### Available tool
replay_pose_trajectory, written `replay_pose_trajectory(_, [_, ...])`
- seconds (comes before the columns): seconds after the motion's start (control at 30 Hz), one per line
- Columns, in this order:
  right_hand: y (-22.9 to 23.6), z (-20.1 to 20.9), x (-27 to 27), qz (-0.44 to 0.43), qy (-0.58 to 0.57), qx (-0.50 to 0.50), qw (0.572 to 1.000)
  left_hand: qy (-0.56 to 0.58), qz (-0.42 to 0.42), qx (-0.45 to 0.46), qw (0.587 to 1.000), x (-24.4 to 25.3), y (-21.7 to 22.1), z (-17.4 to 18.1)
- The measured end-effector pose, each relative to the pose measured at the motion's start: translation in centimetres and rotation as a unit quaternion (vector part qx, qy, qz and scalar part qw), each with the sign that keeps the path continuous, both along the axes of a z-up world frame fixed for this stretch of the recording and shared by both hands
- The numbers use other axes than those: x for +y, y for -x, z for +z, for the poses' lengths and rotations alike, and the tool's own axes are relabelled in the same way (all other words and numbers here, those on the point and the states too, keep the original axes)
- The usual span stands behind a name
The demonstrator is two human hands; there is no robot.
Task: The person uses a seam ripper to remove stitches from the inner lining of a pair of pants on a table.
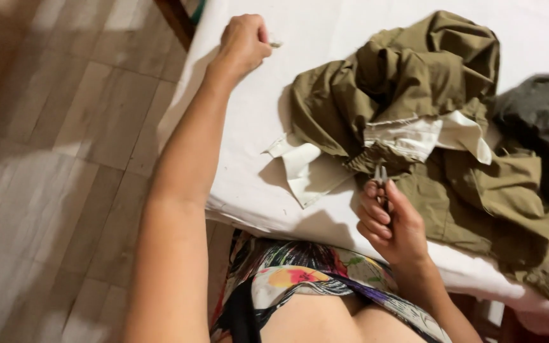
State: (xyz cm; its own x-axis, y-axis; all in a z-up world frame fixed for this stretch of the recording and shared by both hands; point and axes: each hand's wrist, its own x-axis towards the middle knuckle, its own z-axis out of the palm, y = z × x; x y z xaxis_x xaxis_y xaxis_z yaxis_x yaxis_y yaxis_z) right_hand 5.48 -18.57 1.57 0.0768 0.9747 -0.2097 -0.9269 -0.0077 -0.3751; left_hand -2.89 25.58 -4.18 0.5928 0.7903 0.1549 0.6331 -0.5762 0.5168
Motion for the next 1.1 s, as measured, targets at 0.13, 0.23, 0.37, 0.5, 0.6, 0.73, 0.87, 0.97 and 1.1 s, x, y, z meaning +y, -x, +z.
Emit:
replay_pose_trajectory(0.13, [0.0, -0.3, -0.2, 0.010, -0.023, -0.005, 1.000, 0.123, -0.065, 0.032, 0.990, -3.2, 5.2, 6.9])
replay_pose_trajectory(0.23, [0.4, -1.3, -0.6, -0.006, 0.009, -0.029, 1.000, 0.124, -0.128, 0.100, 0.979, -4.1, 9.6, 8.9])
replay_pose_trajectory(0.37, [1.1, -2.3, -0.9, 0.025, 0.039, -0.052, 0.998, 0.146, -0.086, 0.175, 0.970, -6.1, 15.4, 11.0])
replay_pose_trajectory(0.5, [1.4, -2.9, -1.0, 0.040, 0.051, -0.097, 0.993, 0.245, 0.001, 0.189, 0.951, -9.3, 17.2, 12.3])
replay_pose_trajectory(0.6, [1.4, -2.9, -0.9, 0.034, 0.059, -0.098, 0.993, 0.238, 0.016, 0.149, 0.960, -10.1, 17.5, 10.5])
replay_pose_trajectory(0.73, [1.7, -2.4, -0.8, 0.030, 0.057, -0.105, 0.992, 0.234, 0.019, 0.121, 0.964, -10.8, 16.4, 11.3])
replay_pose_trajectory(0.87, [1.7, -2.1, -0.9, 0.028, 0.053, -0.118, 0.991, 0.215, -0.025, 0.095, 0.972, -9.9, 15.3, 10.6])
replay_pose_trajectory(0.97, [1.6, -2.3, -0.9, 0.032, 0.058, -0.111, 0.992, 0.202, -0.042, 0.140, 0.969, -9.7, 14.9, 9.5])
replay_pose_trajectory(1.1, [1.7, -1.8, -0.7, 0.036, 0.053, -0.122, 0.990, 0.201, -0.046, 0.125, 0.970, -9.9, 13.4, 10.3])
